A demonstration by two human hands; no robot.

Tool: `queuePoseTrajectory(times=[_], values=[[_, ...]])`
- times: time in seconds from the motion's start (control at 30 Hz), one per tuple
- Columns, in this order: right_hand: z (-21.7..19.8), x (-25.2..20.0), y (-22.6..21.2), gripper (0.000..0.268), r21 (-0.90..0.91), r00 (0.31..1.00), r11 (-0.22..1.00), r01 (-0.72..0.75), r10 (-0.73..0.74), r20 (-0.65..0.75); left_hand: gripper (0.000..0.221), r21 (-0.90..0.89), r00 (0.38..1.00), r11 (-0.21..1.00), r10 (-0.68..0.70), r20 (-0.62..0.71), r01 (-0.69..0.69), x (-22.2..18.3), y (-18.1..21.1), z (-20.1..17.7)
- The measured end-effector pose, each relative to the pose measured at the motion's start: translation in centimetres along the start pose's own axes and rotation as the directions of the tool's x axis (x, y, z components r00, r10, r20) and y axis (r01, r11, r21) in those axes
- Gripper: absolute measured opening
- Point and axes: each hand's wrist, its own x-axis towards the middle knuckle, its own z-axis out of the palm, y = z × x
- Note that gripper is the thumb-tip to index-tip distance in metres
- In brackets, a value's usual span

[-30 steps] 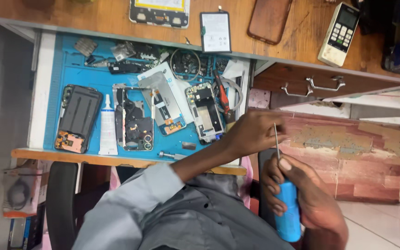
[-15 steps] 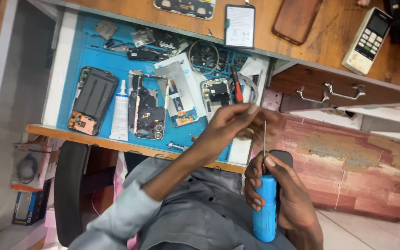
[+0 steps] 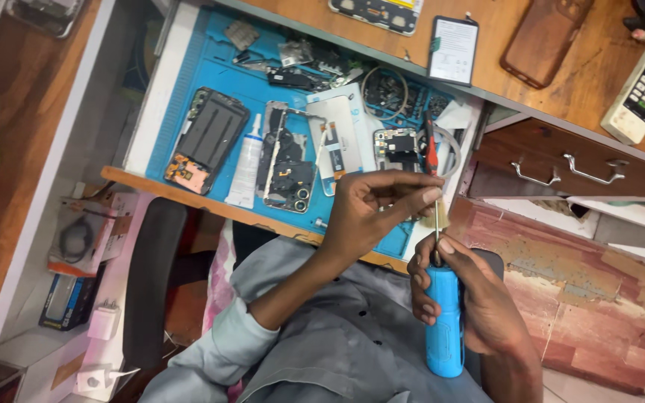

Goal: The person uses a blue electric screwdriver to remove screws from a smartphone frame and then uses a soldering iron to work on the internal components of the device.

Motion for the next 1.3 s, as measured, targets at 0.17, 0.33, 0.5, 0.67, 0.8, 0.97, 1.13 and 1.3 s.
queuePoseTrajectory(times=[0.17, 0.33, 0.5, 0.67, 0.8, 0.97, 1.13, 1.3], values=[[-1.6, -0.8, -1.9, 0.047, -0.198, 0.998, 0.979, -0.055, 0.056, 0.004, 0.023, 0.053, 0.993, 0.996, -0.072, -0.095, 0.077, -0.3, 0.4, -3.0], [-4.7, -1.8, -4.8, 0.048, -0.242, 0.984, 0.968, 0.066, -0.104, -0.147, 0.025, 0.515, 0.944, 0.857, 0.184, -0.274, -0.017, -2.0, 1.6, -7.4], [-5.9, -0.4, -3.7, 0.050, -0.150, 0.914, 0.945, 0.292, -0.322, -0.246, 0.033, 0.784, 0.865, 0.527, 0.165, -0.473, 0.328, -3.6, 2.6, -12.5], [-6.9, -1.2, -7.2, 0.052, -0.023, 0.850, 0.879, 0.477, -0.467, -0.245, 0.029, 0.915, 0.867, 0.306, 0.340, -0.363, 0.263, -3.4, 1.6, -13.5], [-4.7, 2.8, -3.5, 0.054, 0.092, 0.868, 0.871, 0.482, -0.461, -0.183, 0.031, 0.917, 0.891, 0.210, 0.242, -0.385, 0.339, -1.5, 0.8, -13.2], [1.6, 5.9, 1.8, 0.055, 0.153, 0.939, 0.943, 0.296, -0.258, -0.226, 0.025, 0.918, 0.901, 0.187, 0.201, -0.385, 0.350, -0.7, 0.6, -13.4], [5.3, 6.4, 1.5, 0.059, 0.029, 0.956, 0.956, 0.293, -0.293, -0.016, 0.014, 0.931, 0.885, 0.252, 0.318, -0.339, 0.265, -0.9, 0.4, -13.5], [5.6, 8.0, 0.3, 0.056, -0.295, 0.923, 0.901, 0.319, -0.366, -0.118, 0.011, 0.911, 0.889, 0.355, 0.319, -0.328, 0.208, -1.3, 0.5, -13.0]])
